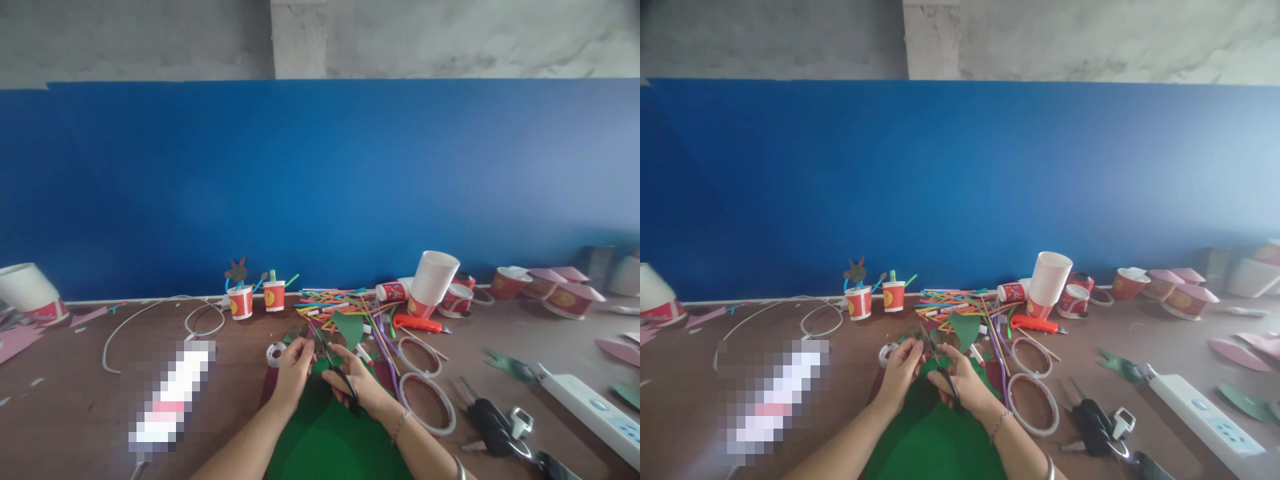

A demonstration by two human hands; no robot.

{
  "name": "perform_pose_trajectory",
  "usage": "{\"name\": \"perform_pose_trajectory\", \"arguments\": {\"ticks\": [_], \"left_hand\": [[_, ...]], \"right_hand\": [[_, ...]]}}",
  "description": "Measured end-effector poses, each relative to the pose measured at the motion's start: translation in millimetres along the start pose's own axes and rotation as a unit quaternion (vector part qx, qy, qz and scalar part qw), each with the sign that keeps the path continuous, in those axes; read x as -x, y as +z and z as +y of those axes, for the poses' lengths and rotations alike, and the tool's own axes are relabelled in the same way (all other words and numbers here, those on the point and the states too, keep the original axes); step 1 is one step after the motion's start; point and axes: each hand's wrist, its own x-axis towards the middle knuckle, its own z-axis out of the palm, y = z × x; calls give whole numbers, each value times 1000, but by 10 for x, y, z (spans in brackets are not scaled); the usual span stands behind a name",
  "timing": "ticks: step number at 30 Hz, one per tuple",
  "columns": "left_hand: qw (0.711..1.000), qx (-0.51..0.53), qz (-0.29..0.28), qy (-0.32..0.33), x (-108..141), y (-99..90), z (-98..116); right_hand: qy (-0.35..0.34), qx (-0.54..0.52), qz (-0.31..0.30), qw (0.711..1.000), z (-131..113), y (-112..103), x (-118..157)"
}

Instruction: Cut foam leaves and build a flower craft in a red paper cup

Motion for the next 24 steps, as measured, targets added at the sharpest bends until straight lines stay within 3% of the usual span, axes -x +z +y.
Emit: {"name": "perform_pose_trajectory", "arguments": {"ticks": [24], "left_hand": [[1000,5,17,-2,5,-3,11]], "right_hand": [[-17,30,-19,999,12,-42,-14]]}}
